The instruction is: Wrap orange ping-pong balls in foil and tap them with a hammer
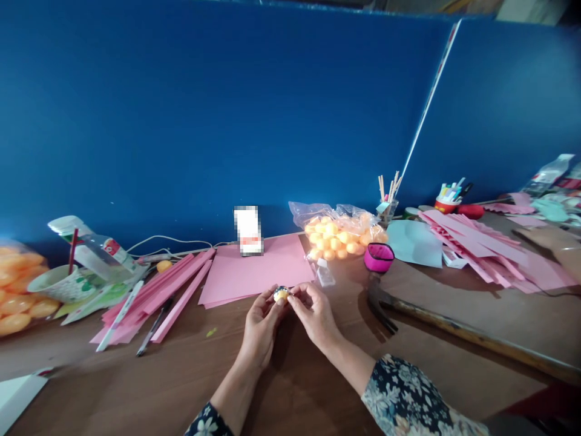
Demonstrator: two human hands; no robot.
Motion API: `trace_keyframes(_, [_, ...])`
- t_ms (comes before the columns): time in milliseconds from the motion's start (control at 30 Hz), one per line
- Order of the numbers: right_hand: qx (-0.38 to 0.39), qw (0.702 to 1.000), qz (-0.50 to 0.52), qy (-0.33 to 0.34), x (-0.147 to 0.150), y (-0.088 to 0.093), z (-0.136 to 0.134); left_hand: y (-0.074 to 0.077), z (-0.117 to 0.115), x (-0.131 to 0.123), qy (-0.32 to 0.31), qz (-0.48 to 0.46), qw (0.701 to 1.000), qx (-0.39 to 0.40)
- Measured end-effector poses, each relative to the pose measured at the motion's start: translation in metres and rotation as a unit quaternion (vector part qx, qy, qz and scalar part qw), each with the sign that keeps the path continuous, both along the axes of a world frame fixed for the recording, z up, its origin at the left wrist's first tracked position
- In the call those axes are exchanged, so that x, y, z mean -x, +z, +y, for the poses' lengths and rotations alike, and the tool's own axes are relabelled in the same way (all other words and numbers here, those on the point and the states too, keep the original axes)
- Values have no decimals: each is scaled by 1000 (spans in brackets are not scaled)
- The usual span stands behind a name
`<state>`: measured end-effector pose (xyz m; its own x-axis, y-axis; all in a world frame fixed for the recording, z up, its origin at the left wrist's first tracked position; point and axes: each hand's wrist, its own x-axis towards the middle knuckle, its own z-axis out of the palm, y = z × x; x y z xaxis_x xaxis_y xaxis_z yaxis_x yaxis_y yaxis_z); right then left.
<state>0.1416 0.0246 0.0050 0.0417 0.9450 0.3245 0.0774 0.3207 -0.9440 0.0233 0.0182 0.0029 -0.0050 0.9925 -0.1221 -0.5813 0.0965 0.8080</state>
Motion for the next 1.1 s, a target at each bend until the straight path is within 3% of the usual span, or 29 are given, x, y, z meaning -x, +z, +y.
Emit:
trace_keyframes(567, [-9,1000,-12,-27,-1,4,0,1,-1,0,11,-8,1000,-1])
trace_keyframes(1100, [98,989,107,33,-1,0,5,-7,0,2,22,32,999,-7])
